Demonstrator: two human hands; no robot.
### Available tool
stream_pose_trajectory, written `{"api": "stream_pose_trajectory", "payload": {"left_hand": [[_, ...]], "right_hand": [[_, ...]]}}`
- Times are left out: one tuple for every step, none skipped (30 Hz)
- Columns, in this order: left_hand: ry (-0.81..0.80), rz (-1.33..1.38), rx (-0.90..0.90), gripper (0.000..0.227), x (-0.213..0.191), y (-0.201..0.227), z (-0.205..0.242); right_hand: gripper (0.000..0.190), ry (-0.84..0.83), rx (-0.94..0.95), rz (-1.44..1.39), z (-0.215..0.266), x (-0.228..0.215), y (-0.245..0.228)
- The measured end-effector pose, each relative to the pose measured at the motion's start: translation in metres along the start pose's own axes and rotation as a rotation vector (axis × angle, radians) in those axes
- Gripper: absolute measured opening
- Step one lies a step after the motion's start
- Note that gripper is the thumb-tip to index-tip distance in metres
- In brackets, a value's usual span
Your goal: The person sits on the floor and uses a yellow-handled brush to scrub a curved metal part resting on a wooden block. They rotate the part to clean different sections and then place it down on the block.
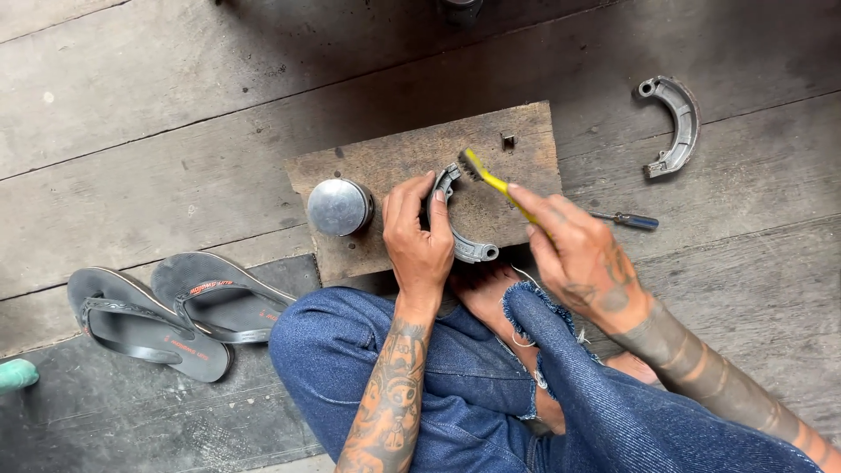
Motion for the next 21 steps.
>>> {"api": "stream_pose_trajectory", "payload": {"left_hand": [[0.001, 0.002, 0.000, 0.017, 0.000, 0.000, 0.000], [0.006, -0.007, 0.003, 0.017, 0.000, 0.000, 0.000], [0.011, -0.015, 0.006, 0.017, 0.000, 0.000, 0.001], [0.014, -0.017, 0.006, 0.017, 0.000, 0.000, 0.001], [0.019, -0.019, 0.011, 0.017, 0.000, 0.000, 0.001], [0.024, -0.022, 0.018, 0.017, 0.000, 0.000, 0.001], [0.026, -0.025, 0.018, 0.017, -0.001, 0.000, 0.000], [0.029, -0.022, 0.018, 0.017, -0.001, 0.001, 0.000], [0.033, -0.020, 0.017, 0.017, -0.001, 0.002, 0.000], [0.032, -0.018, 0.014, 0.017, 0.000, 0.001, 0.001], [0.030, -0.016, 0.016, 0.017, 0.001, 0.000, 0.001], [0.029, -0.017, 0.019, 0.017, 0.001, -0.001, 0.001], [0.030, -0.018, 0.018, 0.017, 0.001, 0.000, 0.002], [0.033, -0.018, 0.018, 0.016, 0.001, 0.000, 0.001], [0.035, -0.019, 0.018, 0.016, 0.001, 0.001, 0.001], [0.033, -0.019, 0.019, 0.016, 0.002, 0.001, 0.001], [0.036, -0.024, 0.024, 0.015, 0.002, 0.001, 0.001], [0.044, -0.034, 0.032, 0.014, 0.001, 0.000, 0.000], [0.046, -0.039, 0.035, 0.014, 0.000, 0.000, 0.000], [0.049, -0.037, 0.028, 0.014, 0.000, 0.001, 0.000], [0.053, -0.035, 0.022, 0.014, 0.000, 0.001, 0.001]], "right_hand": [[0.045, 0.000, -0.001, 0.002, 0.000, 0.004, 0.000], [0.045, -0.004, -0.009, 0.039, 0.001, 0.008, 0.000], [0.045, -0.009, -0.017, 0.077, 0.002, 0.012, -0.001], [0.045, -0.010, -0.020, 0.076, 0.003, 0.014, 0.000], [0.045, 0.006, -0.029, 0.152, 0.004, 0.016, 0.000], [0.045, 0.022, -0.037, 0.227, 0.005, 0.018, -0.001], [0.045, 0.022, -0.039, 0.225, 0.007, 0.021, -0.002], [0.045, 0.025, -0.043, 0.272, 0.008, 0.023, -0.003], [0.045, 0.028, -0.047, 0.319, 0.010, 0.024, -0.003], [0.045, 0.025, -0.045, 0.321, 0.009, 0.030, 0.000], [0.047, 0.040, -0.066, 0.350, 0.008, 0.036, 0.003], [0.050, 0.056, -0.090, 0.379, 0.007, 0.042, 0.006], [0.050, 0.054, -0.091, 0.379, -0.002, 0.043, 0.002], [0.049, 0.059, -0.111, 0.354, -0.011, 0.043, -0.002], [0.049, 0.063, -0.132, 0.330, -0.020, 0.043, -0.005], [0.049, 0.064, -0.129, 0.328, -0.024, 0.037, -0.004], [0.050, 0.069, -0.125, 0.304, -0.028, 0.030, -0.003], [0.050, 0.075, -0.127, 0.277, -0.034, 0.025, -0.003], [0.050, 0.077, -0.131, 0.273, -0.028, 0.018, -0.005], [0.048, 0.056, -0.099, 0.283, -0.022, 0.010, -0.005], [0.046, 0.035, -0.066, 0.293, -0.017, 0.003, -0.004]]}}
Point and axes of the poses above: each hand's wrist, its own z-axis away from the middle knuckle, its own x-axis out of the palm, y = z × x, the point moved 4 cm from there along -z, towards the middle knuckle, and after that the axes turned 7 degrees about x, right-handed, at the moved point
